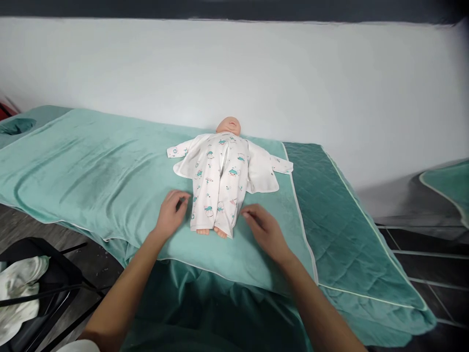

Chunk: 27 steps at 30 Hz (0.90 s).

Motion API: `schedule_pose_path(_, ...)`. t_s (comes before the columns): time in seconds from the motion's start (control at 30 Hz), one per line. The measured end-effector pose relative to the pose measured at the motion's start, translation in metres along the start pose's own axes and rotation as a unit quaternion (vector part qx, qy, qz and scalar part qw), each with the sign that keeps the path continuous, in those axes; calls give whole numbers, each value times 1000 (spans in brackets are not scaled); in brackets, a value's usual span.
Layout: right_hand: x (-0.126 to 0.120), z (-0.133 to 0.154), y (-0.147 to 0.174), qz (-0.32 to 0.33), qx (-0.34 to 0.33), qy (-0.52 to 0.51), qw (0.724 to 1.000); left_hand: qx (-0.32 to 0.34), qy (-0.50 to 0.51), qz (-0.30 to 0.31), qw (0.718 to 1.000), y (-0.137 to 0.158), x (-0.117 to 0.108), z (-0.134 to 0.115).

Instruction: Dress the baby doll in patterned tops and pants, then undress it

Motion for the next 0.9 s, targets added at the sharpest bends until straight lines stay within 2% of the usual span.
schedule_pose_path(0.07, -4, -18, -21, -78, -17, 106, 991, 49, -93, 4, 994, -24, 10, 6)
schedule_pose_path(0.13, -3, -33, -41, -92, -52, 197, 975, 85, -154, 34, 984, -47, 20, 11)
schedule_pose_path(0.3, 6, -52, -72, -8, -113, 284, 952, 126, -201, 109, 965, -87, 36, 20)
schedule_pose_path(0.43, 12, -58, -84, 26, -134, 310, 941, 153, -163, 158, 962, -105, 43, 21)
schedule_pose_path(0.53, 14, -57, -93, 33, -147, 305, 940, 138, -117, 183, 966, -114, 50, 20)
schedule_pose_path(0.7, 15, -47, -102, -5, -112, 323, 940, 102, -60, 165, 979, -126, 62, 17)
schedule_pose_path(0.9, 15, -49, -100, 25, -113, 303, 946, 57, -44, 164, 984, -127, 61, 7)
Point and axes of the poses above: each hand's wrist, its own y-axis away from the middle knuckle, its own x-axis out of the palm, z = x × y, the point moved 1 cm from there along -y, towards the middle knuckle, and after that the axes turned 1 degree about -x, right-handed, at the moved point
